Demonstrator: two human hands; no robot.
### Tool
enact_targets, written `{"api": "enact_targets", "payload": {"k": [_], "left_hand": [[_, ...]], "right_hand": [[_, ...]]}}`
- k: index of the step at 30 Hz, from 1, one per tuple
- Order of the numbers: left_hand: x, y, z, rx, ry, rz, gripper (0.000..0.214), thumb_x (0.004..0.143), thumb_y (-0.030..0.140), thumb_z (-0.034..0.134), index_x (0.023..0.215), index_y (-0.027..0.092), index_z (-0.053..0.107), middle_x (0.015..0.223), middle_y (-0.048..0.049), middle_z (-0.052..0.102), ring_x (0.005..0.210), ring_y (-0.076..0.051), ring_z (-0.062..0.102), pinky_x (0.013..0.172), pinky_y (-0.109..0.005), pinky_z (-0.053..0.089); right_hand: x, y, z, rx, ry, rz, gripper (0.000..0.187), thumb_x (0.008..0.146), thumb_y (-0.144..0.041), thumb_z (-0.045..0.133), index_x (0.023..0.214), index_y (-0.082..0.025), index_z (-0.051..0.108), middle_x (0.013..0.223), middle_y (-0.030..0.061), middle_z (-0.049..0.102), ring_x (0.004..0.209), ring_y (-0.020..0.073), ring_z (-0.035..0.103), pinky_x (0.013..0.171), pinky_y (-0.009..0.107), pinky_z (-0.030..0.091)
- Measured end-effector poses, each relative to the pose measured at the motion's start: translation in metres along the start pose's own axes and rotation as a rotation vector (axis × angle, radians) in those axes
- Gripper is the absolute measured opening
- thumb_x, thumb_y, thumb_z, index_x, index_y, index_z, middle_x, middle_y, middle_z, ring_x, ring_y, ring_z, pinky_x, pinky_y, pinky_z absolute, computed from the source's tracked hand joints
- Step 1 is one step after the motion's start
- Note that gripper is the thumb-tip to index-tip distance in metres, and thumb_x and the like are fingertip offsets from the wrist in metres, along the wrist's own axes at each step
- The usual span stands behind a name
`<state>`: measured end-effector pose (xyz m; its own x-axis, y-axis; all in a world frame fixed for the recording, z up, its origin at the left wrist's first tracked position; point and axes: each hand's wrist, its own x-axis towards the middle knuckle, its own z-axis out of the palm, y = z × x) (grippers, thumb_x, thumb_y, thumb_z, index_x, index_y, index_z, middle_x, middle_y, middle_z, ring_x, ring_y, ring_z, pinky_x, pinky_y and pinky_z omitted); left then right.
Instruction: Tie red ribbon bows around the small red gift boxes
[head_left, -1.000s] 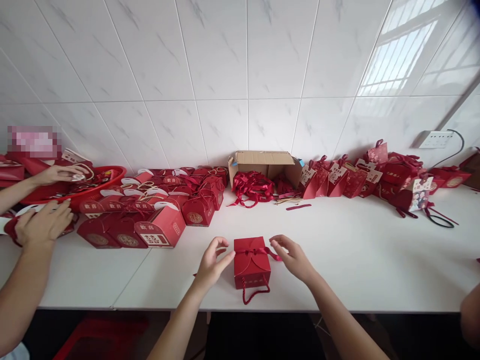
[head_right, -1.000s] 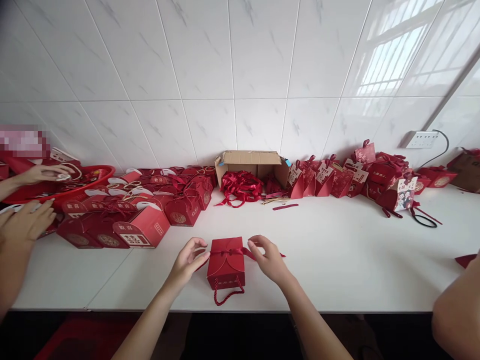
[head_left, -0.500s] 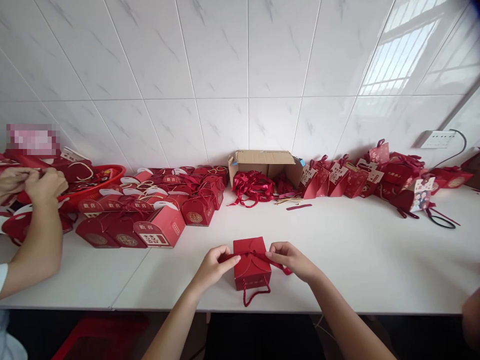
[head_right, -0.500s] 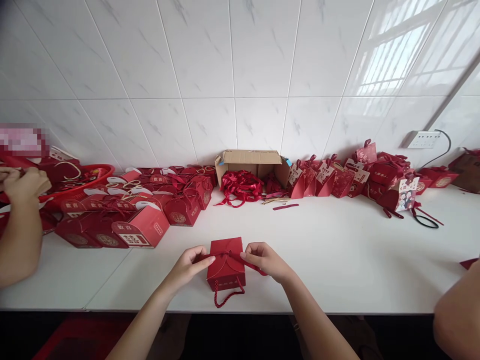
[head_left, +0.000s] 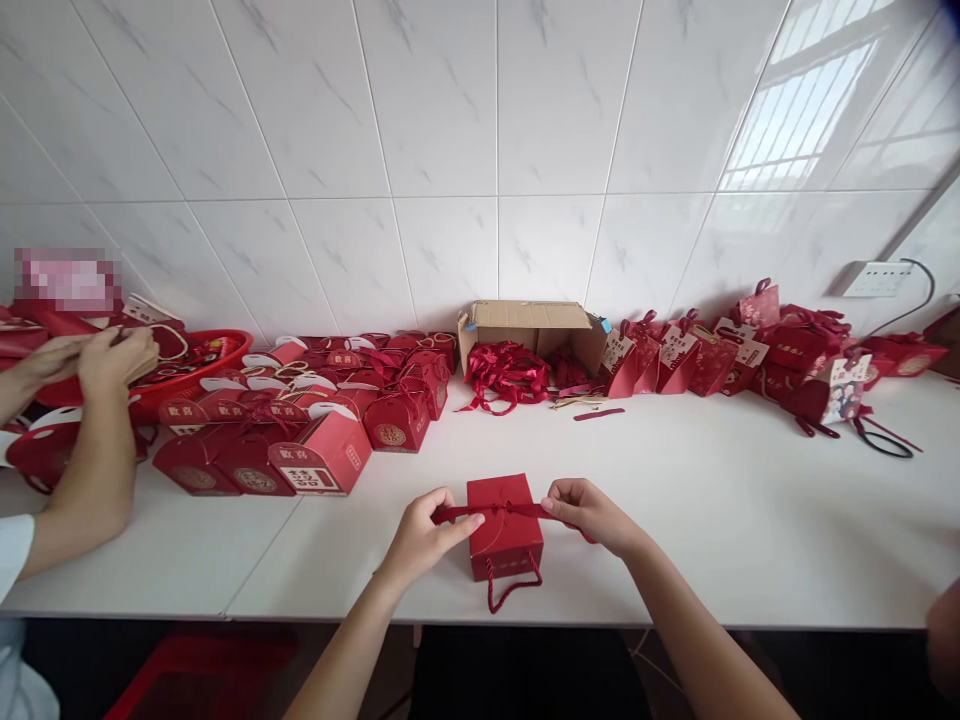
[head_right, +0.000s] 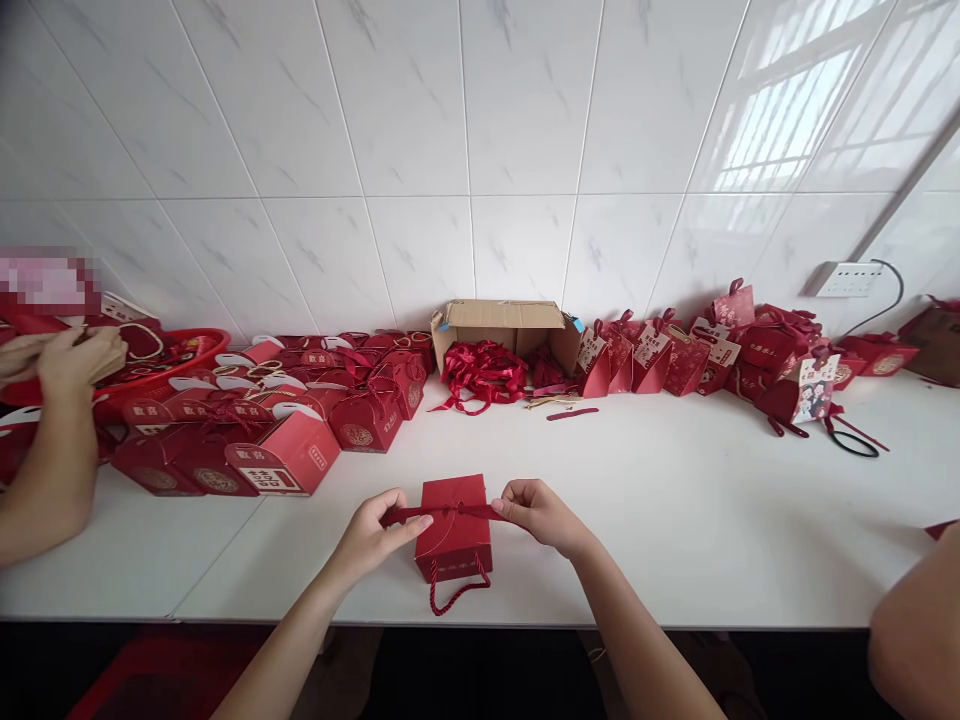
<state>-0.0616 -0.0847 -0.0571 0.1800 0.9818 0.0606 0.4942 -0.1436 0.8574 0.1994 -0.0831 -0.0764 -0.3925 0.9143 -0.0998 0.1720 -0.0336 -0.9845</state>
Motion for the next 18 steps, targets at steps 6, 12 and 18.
{"api": "enact_targets", "payload": {"k": [6,12,18], "left_hand": [[0.000,-0.002,-0.002,-0.027,-0.012,0.040,0.028,0.073,0.044,0.063,0.072,0.020,0.049,0.070,0.0028,0.049,0.066,-0.015,0.048,0.062,-0.026,0.040],[-0.006,0.016,0.003,0.120,0.120,0.241,0.031,0.075,0.034,0.064,0.098,0.024,0.048,0.104,-0.0052,0.055,0.101,-0.023,0.054,0.087,-0.038,0.042],[0.000,0.049,0.037,0.273,0.176,0.469,0.030,0.072,0.026,0.066,0.089,0.023,0.042,0.091,-0.0033,0.052,0.087,-0.022,0.052,0.080,-0.038,0.042]], "right_hand": [[-0.012,-0.009,-0.010,-0.054,-0.115,0.021,0.052,0.081,-0.063,0.050,0.056,-0.018,0.042,0.052,-0.0064,0.029,0.048,0.0073,0.022,0.046,0.023,0.019],[-0.017,-0.029,-0.006,0.192,-0.053,-0.146,0.038,0.083,-0.049,0.058,0.063,-0.016,0.061,0.063,0.0004,0.052,0.063,0.0130,0.044,0.065,0.028,0.035],[-0.015,-0.054,0.013,0.351,-0.045,-0.201,0.031,0.082,-0.044,0.062,0.068,-0.017,0.065,0.065,0.0004,0.057,0.065,0.0134,0.050,0.071,0.029,0.040]]}}
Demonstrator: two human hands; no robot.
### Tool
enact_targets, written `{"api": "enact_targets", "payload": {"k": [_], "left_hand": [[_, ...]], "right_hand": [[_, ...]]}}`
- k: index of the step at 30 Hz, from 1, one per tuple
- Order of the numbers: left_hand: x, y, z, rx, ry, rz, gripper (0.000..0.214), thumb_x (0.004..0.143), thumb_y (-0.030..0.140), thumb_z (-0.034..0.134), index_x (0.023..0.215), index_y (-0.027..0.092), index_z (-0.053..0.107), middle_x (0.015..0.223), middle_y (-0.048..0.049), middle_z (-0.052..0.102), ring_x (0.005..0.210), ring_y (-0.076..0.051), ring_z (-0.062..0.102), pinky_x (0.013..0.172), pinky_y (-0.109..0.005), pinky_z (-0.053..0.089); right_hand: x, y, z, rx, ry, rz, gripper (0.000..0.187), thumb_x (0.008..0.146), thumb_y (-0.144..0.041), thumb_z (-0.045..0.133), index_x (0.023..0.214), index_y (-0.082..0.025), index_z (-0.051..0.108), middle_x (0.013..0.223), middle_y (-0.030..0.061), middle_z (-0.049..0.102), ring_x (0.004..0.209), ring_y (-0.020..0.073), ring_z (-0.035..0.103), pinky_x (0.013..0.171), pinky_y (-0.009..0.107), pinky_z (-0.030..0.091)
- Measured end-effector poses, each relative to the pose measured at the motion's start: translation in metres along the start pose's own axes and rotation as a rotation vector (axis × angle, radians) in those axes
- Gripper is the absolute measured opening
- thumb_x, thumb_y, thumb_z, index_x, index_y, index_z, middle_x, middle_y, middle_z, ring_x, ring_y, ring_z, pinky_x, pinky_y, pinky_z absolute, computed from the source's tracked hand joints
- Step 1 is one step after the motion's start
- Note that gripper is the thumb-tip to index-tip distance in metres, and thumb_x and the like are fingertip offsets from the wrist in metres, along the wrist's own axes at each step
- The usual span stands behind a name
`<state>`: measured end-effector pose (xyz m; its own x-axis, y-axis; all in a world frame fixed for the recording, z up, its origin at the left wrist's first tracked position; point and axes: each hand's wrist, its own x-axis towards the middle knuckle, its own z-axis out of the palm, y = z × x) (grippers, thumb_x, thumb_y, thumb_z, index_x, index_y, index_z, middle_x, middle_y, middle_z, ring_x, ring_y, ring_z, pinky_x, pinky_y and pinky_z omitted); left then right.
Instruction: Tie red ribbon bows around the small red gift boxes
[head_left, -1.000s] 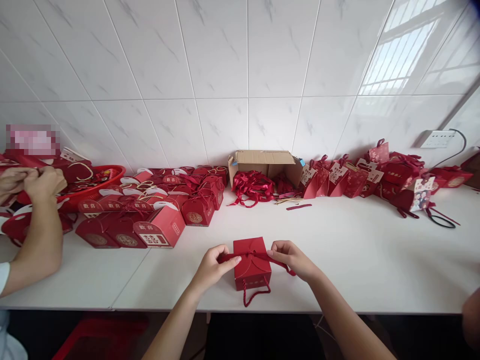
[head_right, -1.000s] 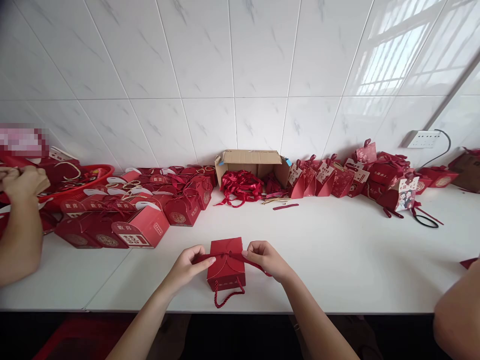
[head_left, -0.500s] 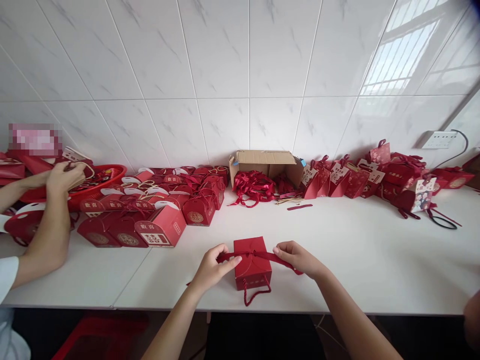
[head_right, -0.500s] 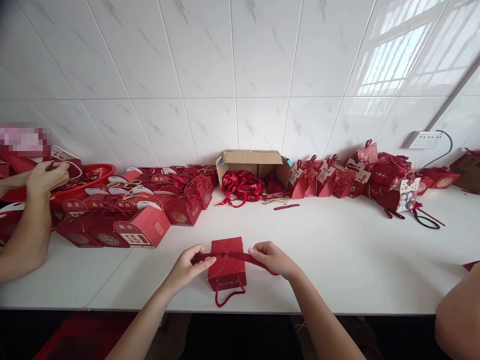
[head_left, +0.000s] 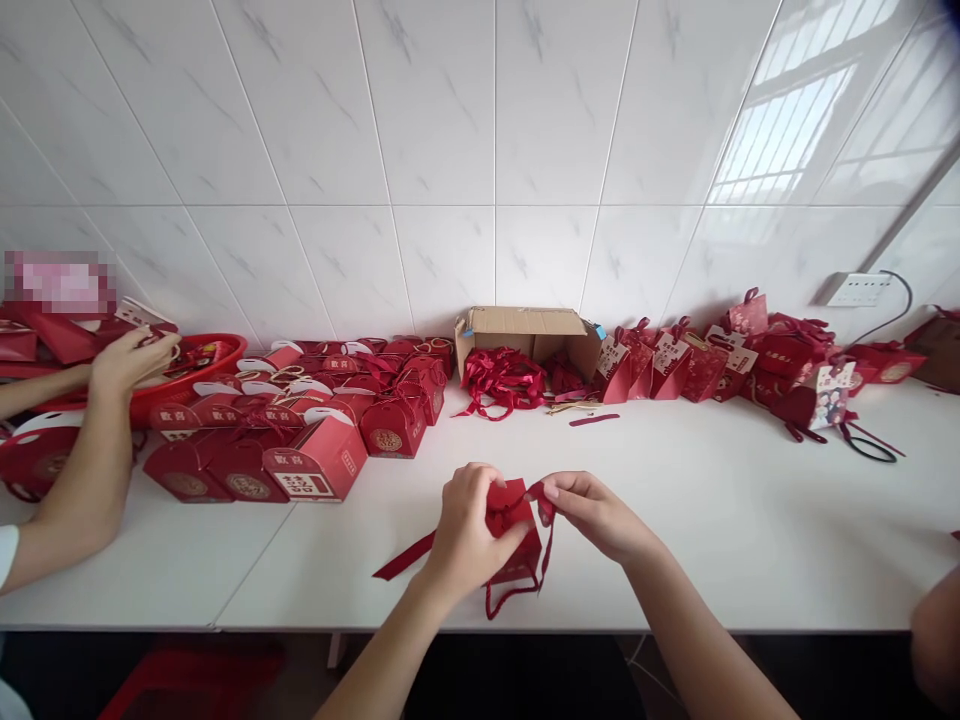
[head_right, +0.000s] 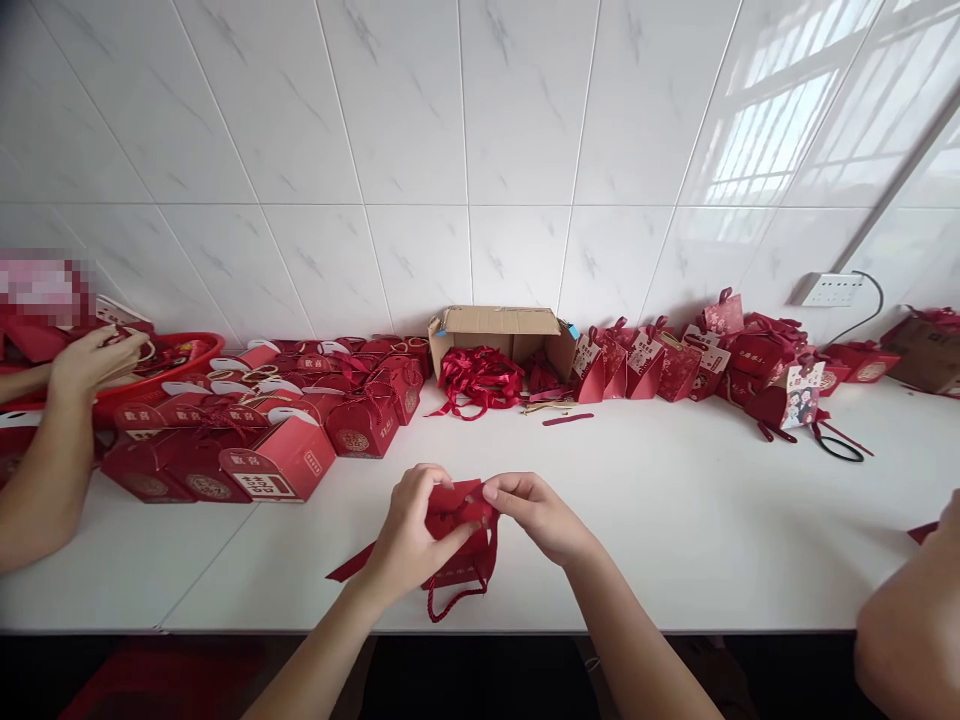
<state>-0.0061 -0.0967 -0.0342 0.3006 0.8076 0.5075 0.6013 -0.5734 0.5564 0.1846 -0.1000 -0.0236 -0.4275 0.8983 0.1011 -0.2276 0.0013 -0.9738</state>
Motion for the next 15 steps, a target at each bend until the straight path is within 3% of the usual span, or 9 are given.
{"api": "enact_targets", "payload": {"k": [5,8,11,15], "left_hand": [[0.010,-0.008,0.007,0.057,0.216,-0.008,0.026,0.074,0.017,0.059,0.089,0.023,0.039,0.087,-0.0018,0.052,0.087,-0.022,0.053,0.082,-0.038,0.040],[0.010,-0.016,0.004,0.085,0.265,-0.010,0.029,0.071,0.014,0.057,0.090,0.023,0.039,0.087,-0.0016,0.052,0.086,-0.022,0.054,0.082,-0.038,0.040],[0.009,-0.016,0.004,0.090,0.265,0.007,0.028,0.071,0.016,0.057,0.091,0.023,0.039,0.087,-0.0019,0.052,0.086,-0.022,0.054,0.082,-0.038,0.040],[0.009,-0.012,-0.002,0.068,0.206,0.002,0.026,0.071,0.015,0.056,0.091,0.023,0.040,0.089,-0.0027,0.053,0.088,-0.023,0.054,0.083,-0.039,0.040]], "right_hand": [[-0.002,0.002,-0.001,-0.163,0.105,0.040,0.031,0.078,-0.046,0.065,0.069,-0.016,0.065,0.061,-0.0011,0.055,0.059,0.0114,0.048,0.062,0.026,0.039],[0.000,0.011,-0.003,-0.350,0.142,0.088,0.032,0.078,-0.046,0.064,0.092,-0.018,0.068,0.059,-0.0034,0.053,0.053,0.0112,0.046,0.056,0.025,0.038],[0.009,0.020,0.004,-0.529,0.158,0.014,0.037,0.080,-0.041,0.062,0.110,-0.021,0.065,0.057,-0.0049,0.051,0.054,0.0116,0.045,0.059,0.026,0.041],[0.020,0.030,0.018,-0.539,0.114,-0.079,0.022,0.083,-0.035,0.056,0.085,-0.020,0.072,0.065,-0.0010,0.060,0.060,0.0128,0.049,0.061,0.026,0.043]]}}
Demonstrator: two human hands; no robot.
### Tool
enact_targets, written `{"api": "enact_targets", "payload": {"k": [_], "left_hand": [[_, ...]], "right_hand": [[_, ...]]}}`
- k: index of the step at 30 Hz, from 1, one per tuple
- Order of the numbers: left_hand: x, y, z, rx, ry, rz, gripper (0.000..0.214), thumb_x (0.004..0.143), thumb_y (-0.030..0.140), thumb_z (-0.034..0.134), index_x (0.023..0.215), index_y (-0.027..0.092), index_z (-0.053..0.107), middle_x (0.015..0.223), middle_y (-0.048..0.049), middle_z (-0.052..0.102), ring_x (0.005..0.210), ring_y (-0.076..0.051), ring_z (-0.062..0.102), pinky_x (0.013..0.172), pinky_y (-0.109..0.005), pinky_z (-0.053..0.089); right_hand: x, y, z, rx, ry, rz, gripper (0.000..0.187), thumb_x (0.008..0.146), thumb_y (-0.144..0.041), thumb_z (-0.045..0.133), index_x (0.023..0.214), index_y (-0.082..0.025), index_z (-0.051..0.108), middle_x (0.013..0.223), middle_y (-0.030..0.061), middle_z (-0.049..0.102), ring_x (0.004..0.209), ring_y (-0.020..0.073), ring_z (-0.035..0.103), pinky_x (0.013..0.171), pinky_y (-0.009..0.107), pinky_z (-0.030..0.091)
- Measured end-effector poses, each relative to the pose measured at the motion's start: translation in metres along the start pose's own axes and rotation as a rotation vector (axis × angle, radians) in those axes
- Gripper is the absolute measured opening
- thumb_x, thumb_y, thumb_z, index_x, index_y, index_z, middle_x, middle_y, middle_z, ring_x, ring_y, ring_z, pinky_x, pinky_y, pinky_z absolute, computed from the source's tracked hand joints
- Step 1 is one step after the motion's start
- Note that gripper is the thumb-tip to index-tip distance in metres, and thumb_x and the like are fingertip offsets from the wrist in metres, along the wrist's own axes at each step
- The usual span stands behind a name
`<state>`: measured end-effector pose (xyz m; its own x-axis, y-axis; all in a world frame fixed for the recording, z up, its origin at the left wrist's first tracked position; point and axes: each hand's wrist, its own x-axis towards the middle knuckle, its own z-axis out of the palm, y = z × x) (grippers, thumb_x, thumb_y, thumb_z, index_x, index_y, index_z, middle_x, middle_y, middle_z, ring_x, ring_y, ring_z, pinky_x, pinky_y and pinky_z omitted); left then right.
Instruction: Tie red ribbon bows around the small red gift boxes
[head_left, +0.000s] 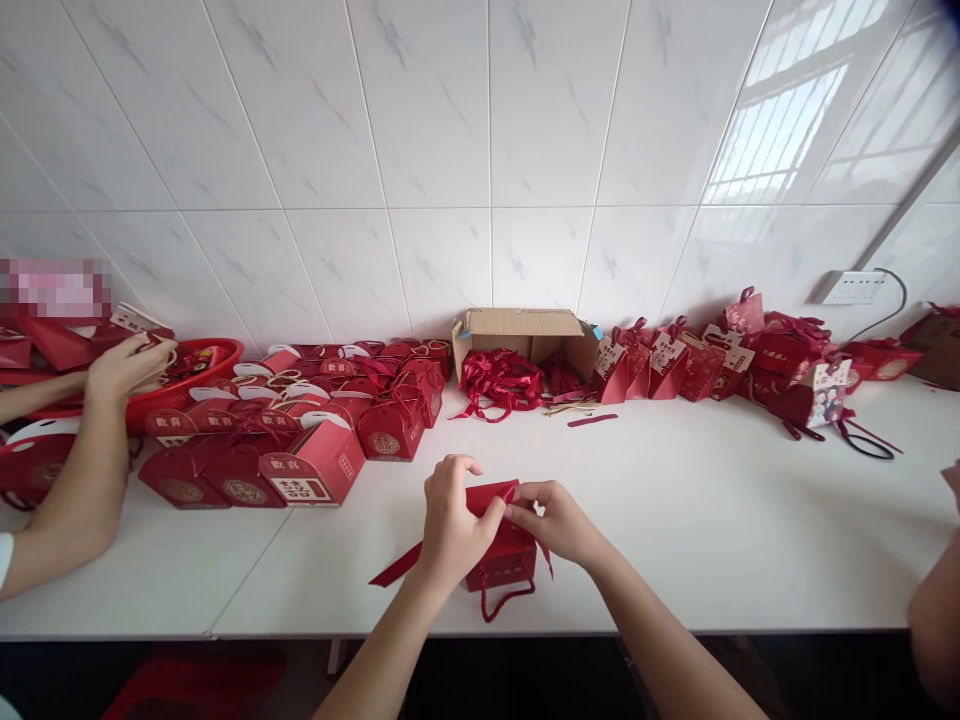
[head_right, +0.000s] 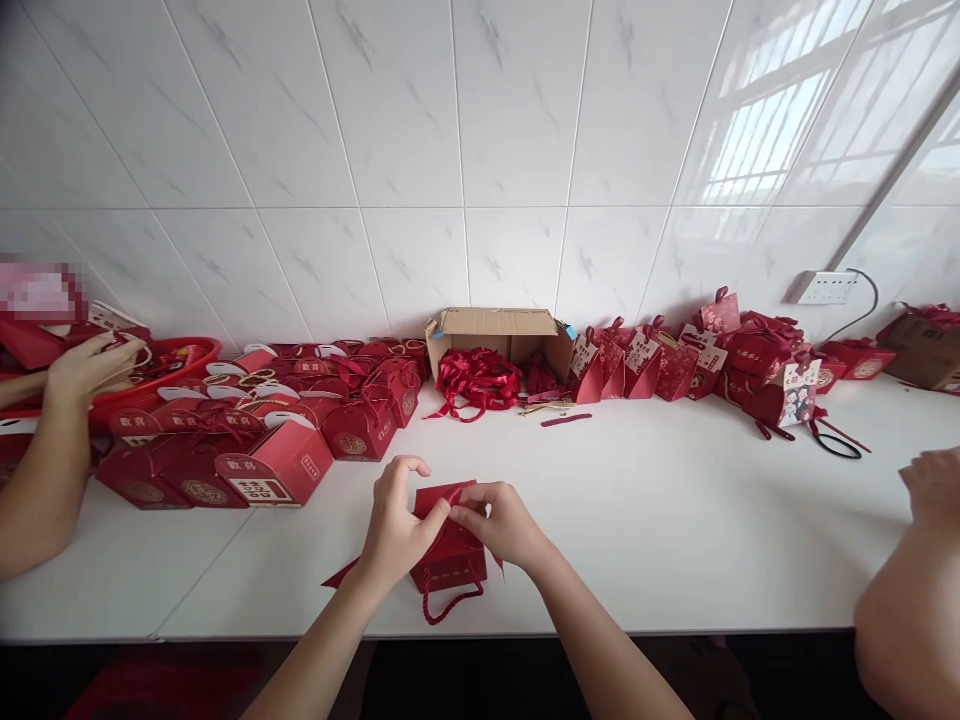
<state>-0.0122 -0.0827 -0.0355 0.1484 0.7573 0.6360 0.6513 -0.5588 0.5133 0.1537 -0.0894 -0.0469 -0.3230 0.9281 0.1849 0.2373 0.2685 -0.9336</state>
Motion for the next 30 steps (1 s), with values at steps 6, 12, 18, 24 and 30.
{"api": "enact_targets", "payload": {"k": [6,12,18,24,30], "left_hand": [[-0.005,-0.019,-0.030,-0.206,-0.335,-0.058,0.029,0.076,0.018,0.056,0.103,0.024,0.046,0.105,-0.0047,0.054,0.104,-0.022,0.051,0.093,-0.038,0.039],[-0.017,-0.044,-0.024,-0.357,-0.419,-0.451,0.024,0.078,0.041,0.060,0.086,0.022,0.050,0.089,-0.0010,0.055,0.089,-0.019,0.056,0.083,-0.032,0.044],[-0.013,-0.046,-0.028,-0.534,-0.572,-0.546,0.029,0.078,0.047,0.060,0.073,0.018,0.055,0.069,0.0018,0.055,0.064,-0.013,0.053,0.059,-0.023,0.043],[-0.003,-0.054,-0.052,-0.230,-0.464,-0.289,0.010,0.076,0.029,0.063,0.076,0.020,0.065,0.077,-0.0018,0.067,0.074,-0.019,0.061,0.069,-0.029,0.048],[0.009,-0.042,-0.065,-0.203,-0.390,-0.111,0.008,0.080,0.025,0.057,0.076,0.021,0.064,0.081,-0.0029,0.066,0.078,-0.018,0.062,0.072,-0.028,0.050]], "right_hand": [[0.001,0.008,0.010,-0.012,0.209,-0.045,0.023,0.083,-0.035,0.056,0.068,-0.019,0.063,0.081,0.0037,0.061,0.070,0.0155,0.053,0.065,0.027,0.043],[-0.002,0.013,0.015,0.072,0.139,-0.008,0.024,0.087,-0.038,0.051,0.081,-0.021,0.066,0.084,0.0046,0.065,0.083,0.0191,0.058,0.076,0.031,0.046],[-0.002,0.006,0.016,0.096,0.113,0.028,0.028,0.088,-0.039,0.049,0.075,-0.019,0.064,0.080,0.0043,0.067,0.074,0.0176,0.058,0.068,0.028,0.046],[-0.002,-0.006,0.020,0.054,0.195,0.097,0.028,0.085,-0.037,0.049,0.070,-0.019,0.062,0.073,0.0042,0.068,0.066,0.0172,0.057,0.060,0.027,0.043],[0.001,-0.008,0.029,-0.060,0.314,0.106,0.026,0.083,-0.032,0.048,0.065,-0.020,0.063,0.064,0.0023,0.068,0.061,0.0174,0.058,0.062,0.028,0.043]]}}
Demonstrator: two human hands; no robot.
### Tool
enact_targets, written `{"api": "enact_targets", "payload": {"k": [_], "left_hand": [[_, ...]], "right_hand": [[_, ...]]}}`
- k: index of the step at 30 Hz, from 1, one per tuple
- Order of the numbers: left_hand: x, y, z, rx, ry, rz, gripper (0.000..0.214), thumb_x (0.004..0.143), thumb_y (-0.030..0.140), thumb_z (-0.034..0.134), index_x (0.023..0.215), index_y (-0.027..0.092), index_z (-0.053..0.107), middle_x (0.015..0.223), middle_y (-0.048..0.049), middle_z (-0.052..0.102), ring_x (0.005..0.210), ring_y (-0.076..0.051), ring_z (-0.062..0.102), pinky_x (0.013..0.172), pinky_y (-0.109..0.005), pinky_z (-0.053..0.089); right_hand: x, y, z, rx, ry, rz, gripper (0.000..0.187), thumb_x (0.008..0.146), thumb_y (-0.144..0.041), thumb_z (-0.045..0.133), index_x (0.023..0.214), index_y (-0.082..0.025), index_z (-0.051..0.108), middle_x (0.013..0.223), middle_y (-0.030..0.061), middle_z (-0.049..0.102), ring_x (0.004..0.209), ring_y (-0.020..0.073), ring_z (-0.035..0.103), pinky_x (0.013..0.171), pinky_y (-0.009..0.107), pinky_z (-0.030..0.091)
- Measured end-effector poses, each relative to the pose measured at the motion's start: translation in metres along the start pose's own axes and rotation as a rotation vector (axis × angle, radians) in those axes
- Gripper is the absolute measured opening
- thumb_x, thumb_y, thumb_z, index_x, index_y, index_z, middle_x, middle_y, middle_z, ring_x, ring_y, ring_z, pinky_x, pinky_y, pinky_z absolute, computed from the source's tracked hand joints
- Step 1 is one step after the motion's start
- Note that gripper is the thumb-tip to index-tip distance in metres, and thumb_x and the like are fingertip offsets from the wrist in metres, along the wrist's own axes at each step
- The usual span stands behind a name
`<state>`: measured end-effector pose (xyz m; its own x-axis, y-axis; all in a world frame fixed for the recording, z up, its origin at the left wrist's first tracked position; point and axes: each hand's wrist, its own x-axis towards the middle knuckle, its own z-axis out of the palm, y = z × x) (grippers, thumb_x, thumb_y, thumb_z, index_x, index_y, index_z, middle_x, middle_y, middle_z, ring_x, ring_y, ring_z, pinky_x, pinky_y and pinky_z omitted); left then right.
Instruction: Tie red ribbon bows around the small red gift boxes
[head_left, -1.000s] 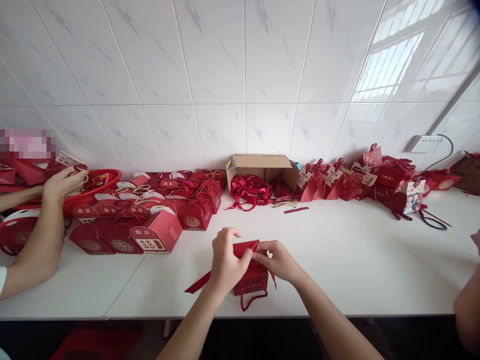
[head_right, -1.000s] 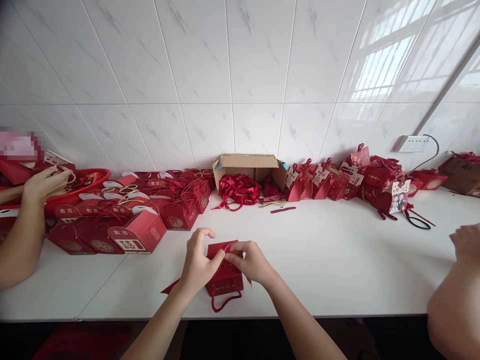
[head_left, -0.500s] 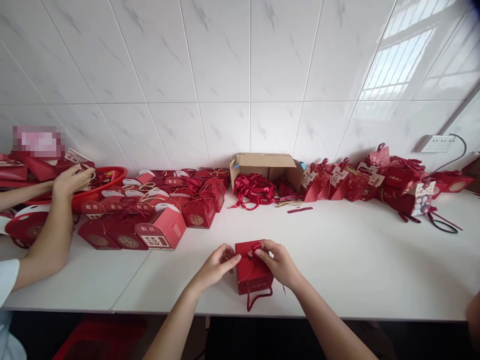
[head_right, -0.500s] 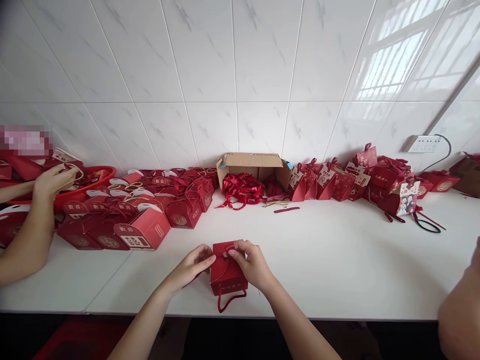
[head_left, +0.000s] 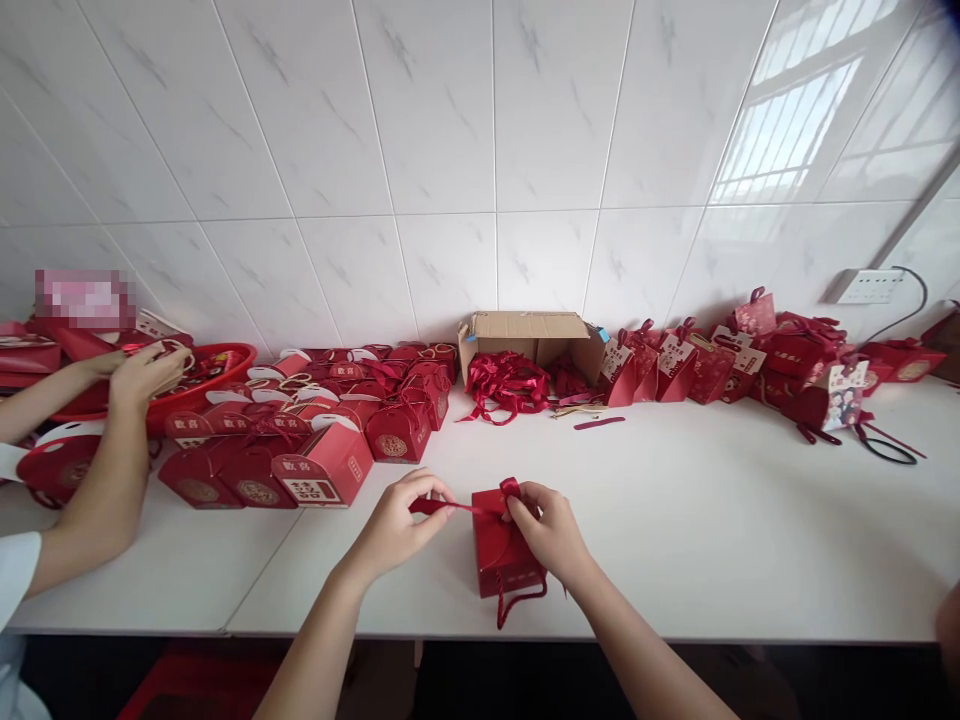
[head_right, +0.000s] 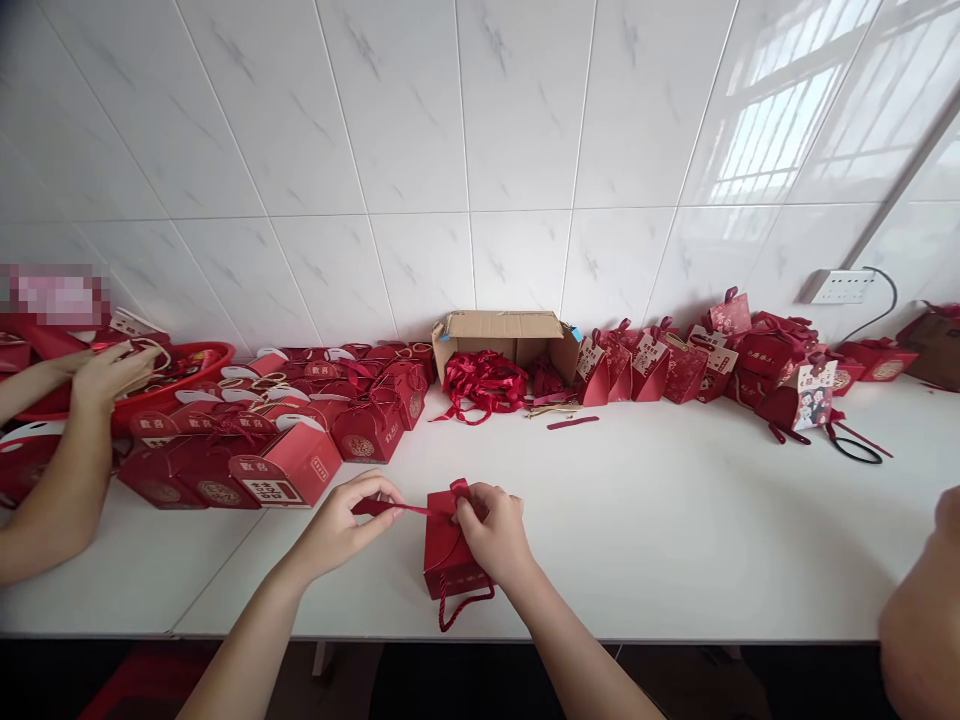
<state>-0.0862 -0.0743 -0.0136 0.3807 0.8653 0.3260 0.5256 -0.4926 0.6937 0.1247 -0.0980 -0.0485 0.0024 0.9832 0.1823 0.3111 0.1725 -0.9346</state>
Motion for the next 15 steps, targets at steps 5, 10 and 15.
{"api": "enact_targets", "payload": {"k": [5,10,15], "left_hand": [[0.009,0.017,0.016,-0.205,0.015,0.001,0.016,0.089,0.029,0.047,0.088,0.021,0.061,0.096,-0.0069,0.067,0.092,-0.020,0.063,0.079,-0.030,0.050],[0.025,0.031,0.032,-0.146,0.011,0.084,0.015,0.089,0.030,0.048,0.086,0.020,0.058,0.083,-0.0026,0.064,0.079,-0.016,0.061,0.075,-0.028,0.049],[0.046,0.040,0.035,-0.115,-0.035,0.162,0.011,0.085,0.025,0.052,0.084,0.020,0.061,0.084,-0.0034,0.066,0.080,-0.017,0.062,0.075,-0.028,0.050]], "right_hand": [[0.002,0.001,0.006,-0.060,0.020,0.003,0.023,0.082,-0.032,0.051,0.075,-0.021,0.070,0.064,0.0031,0.070,0.063,0.0188,0.061,0.063,0.028,0.043],[0.003,-0.001,0.004,-0.109,-0.010,-0.050,0.019,0.079,-0.028,0.052,0.077,-0.022,0.070,0.067,0.0020,0.069,0.061,0.0165,0.059,0.062,0.027,0.041],[-0.002,-0.006,-0.005,-0.144,-0.116,-0.174,0.019,0.079,-0.028,0.052,0.068,-0.023,0.066,0.060,-0.0017,0.064,0.057,0.0141,0.054,0.062,0.027,0.039]]}}
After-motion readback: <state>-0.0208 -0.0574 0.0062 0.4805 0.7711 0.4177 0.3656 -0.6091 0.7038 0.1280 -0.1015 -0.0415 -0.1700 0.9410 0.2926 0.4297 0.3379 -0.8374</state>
